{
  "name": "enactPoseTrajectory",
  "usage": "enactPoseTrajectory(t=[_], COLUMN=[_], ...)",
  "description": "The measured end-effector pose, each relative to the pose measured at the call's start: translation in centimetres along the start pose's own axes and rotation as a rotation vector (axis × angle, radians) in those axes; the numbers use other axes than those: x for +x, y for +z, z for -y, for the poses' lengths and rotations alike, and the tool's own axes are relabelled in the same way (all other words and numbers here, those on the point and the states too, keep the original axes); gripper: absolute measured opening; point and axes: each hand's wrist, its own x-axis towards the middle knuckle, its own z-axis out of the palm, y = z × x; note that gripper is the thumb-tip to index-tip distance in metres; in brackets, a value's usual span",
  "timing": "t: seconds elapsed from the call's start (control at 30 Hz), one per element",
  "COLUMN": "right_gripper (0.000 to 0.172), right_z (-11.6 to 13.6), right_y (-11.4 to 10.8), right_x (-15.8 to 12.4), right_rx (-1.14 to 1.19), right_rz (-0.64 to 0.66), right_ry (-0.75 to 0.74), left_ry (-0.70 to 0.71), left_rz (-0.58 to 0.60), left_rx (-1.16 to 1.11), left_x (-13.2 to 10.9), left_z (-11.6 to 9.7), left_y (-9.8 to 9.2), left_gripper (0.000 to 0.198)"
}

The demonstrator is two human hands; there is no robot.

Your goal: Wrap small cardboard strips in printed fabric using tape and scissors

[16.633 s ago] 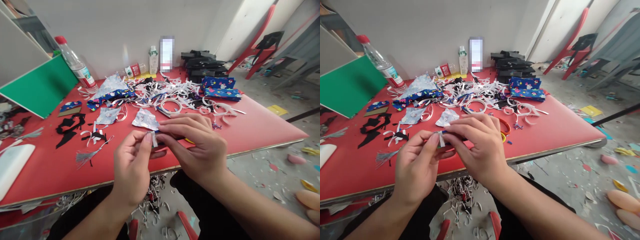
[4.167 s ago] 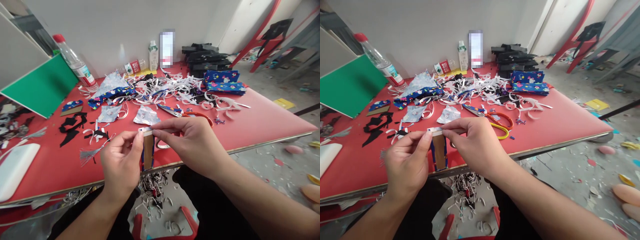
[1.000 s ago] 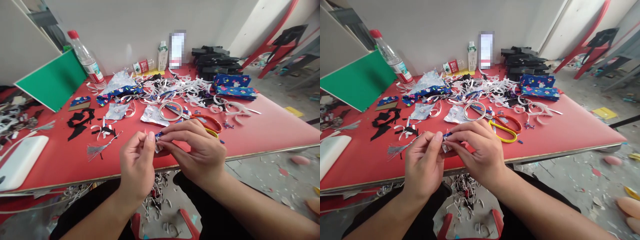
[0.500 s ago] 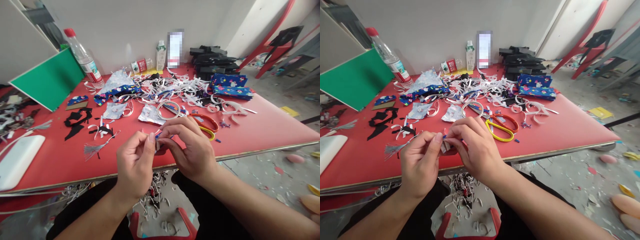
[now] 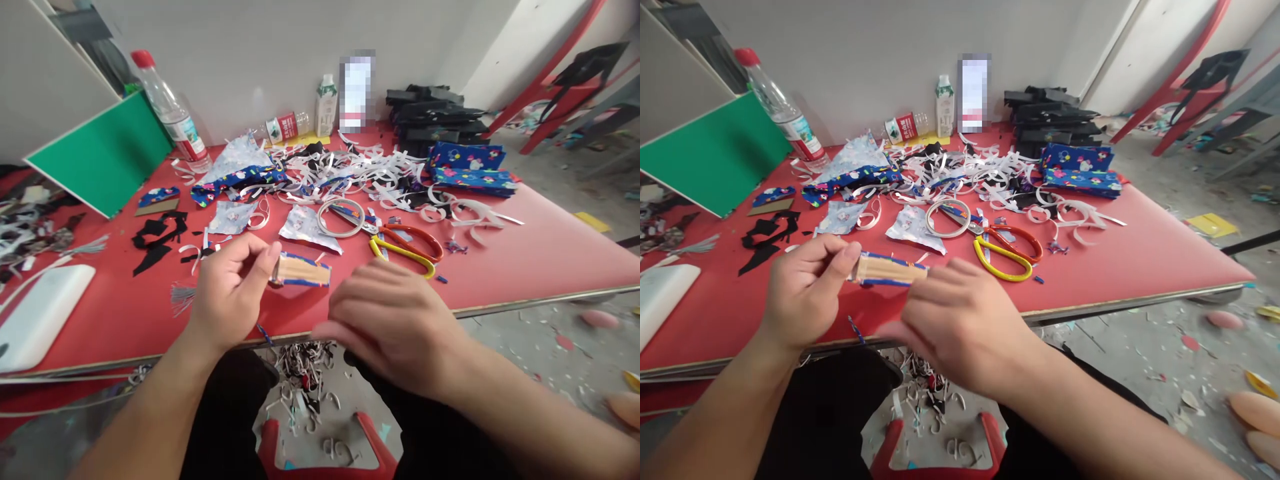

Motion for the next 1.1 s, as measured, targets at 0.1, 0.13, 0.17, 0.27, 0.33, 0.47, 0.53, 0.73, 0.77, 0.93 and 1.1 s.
enactPoseTrajectory(t=[0.1,0.13,0.17,0.27,0.33,0.47,0.53,0.73,0.77,0.93,1.1], right_gripper=[0.032,0.034,0.031,0.042,0.048,0.051,0.052,0.049,0.048,0.049,0.052], right_z=[-0.6,-0.8,-1.0,-1.4,-1.6,-1.7,-1.8,-1.5,-1.3,0.0,0.7], right_y=[0.2,0.4,0.7,1.4,1.7,1.6,1.6,1.6,1.6,1.6,1.8], right_x=[0.4,0.5,0.6,0.6,0.6,0.4,0.4,0.9,1.0,0.8,0.3], right_rx=[0.227,0.344,0.468,0.796,0.925,0.954,0.917,0.6,0.591,0.833,1.109], right_rz=[-0.123,-0.069,0.008,0.138,0.121,0.13,0.116,0.163,0.163,0.079,0.06], right_ry=[0.252,0.354,0.45,0.673,0.728,0.713,0.721,0.73,0.733,0.77,0.745], left_ry=[0.021,0.003,-0.03,-0.192,-0.296,-0.404,-0.43,-0.338,-0.222,0.51,0.804], left_rz=[0.136,0.159,0.173,0.236,0.285,0.266,0.23,-0.013,-0.058,-0.156,-0.089], left_rx=[-0.09,-0.144,-0.22,-0.548,-0.717,-0.801,-0.804,-0.452,-0.31,0.282,0.466], left_x=[-0.7,-0.9,-1.1,-1.2,-1.0,-0.8,-0.8,-1.7,-2.0,-2.8,-2.2], left_z=[-0.9,-1.1,-1.2,-1.2,-1.0,-1.0,-1.1,-1.5,-1.6,-1.6,-1.1], left_y=[0.5,0.8,1.2,1.9,2.1,2.1,2.3,3.6,3.7,3.0,1.6], left_gripper=[0.029,0.029,0.029,0.034,0.03,0.01,0.011,0.02,0.019,0.032,0.051])
